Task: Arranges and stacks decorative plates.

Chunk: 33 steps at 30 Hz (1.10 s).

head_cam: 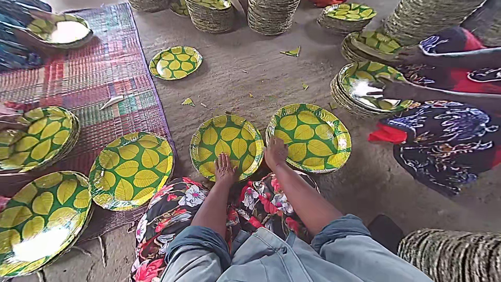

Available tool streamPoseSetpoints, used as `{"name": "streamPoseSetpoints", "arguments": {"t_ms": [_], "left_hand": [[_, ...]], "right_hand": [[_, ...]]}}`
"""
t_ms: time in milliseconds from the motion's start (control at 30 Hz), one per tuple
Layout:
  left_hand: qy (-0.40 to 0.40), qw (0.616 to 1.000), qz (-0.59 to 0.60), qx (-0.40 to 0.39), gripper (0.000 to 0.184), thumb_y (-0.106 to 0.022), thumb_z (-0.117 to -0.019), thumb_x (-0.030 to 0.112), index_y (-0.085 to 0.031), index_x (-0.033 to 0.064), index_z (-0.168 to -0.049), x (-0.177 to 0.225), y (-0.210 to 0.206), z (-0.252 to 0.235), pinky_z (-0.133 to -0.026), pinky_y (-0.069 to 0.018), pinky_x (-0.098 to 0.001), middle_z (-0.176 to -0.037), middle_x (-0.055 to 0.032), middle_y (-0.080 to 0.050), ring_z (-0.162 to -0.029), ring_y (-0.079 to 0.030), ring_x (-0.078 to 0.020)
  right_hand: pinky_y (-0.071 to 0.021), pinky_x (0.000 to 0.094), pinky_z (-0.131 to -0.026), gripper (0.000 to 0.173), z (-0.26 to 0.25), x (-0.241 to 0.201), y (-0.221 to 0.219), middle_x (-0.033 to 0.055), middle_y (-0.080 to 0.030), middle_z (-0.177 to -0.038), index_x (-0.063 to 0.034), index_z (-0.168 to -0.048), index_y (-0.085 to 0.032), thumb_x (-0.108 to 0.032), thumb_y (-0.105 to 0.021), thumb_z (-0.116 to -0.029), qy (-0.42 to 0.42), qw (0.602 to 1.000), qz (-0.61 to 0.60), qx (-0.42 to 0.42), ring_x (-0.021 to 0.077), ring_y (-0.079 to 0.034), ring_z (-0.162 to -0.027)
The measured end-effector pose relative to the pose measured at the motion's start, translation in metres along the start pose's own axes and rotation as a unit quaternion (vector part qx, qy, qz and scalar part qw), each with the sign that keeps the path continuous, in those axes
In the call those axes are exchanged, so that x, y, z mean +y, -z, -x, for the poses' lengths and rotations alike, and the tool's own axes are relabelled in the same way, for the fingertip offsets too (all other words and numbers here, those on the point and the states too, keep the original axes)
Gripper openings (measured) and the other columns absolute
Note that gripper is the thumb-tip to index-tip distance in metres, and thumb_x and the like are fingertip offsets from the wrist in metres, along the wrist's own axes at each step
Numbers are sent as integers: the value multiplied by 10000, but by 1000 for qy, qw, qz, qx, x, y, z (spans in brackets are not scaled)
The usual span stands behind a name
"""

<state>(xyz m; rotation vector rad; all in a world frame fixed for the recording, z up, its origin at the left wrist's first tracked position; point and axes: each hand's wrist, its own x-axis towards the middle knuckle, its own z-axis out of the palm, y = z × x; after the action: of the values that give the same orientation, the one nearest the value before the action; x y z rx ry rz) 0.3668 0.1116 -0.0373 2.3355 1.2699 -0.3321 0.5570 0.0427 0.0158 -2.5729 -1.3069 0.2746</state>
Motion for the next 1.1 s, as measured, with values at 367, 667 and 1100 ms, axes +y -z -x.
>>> {"name": "streamPoseSetpoints", "arguments": {"t_ms": [367, 667, 1100], "left_hand": [[3, 996, 82, 24, 653, -339, -1116, 375, -203, -16, -1621, 2, 19, -5, -1290, -69, -509, -1717, -207, -119, -1608, -87, -314], [42, 859, 296, 417, 638, -263, -1104, 304, -200, -108, -1586, 3, 43, 1, -1261, -119, -594, -1666, -338, -147, -1567, -143, -474], [46, 997, 13, -53, 933, -479, -1047, 511, 61, 34, -1640, 6, 18, 6, -1242, 53, -643, -1716, -197, 133, -1598, 122, -351]], "right_hand": [[-380, 610, -1082, 349, -2, 12, 22, 255, -647, -1309, -5, -1278, -684, -218, -485, -1087, -95, 993, 14, 63, 419, -564, -1303], [-531, 595, -927, 200, 21, -1, 2, 247, -724, -1119, 51, -1060, -737, -39, -566, -1006, 267, 952, -31, 148, 431, -689, -1099], [-331, 623, -1147, 363, 6, 7, 25, 253, -543, -1463, 30, -1373, -599, -118, -459, -1073, -108, 991, 32, -75, 401, -471, -1414]]}}
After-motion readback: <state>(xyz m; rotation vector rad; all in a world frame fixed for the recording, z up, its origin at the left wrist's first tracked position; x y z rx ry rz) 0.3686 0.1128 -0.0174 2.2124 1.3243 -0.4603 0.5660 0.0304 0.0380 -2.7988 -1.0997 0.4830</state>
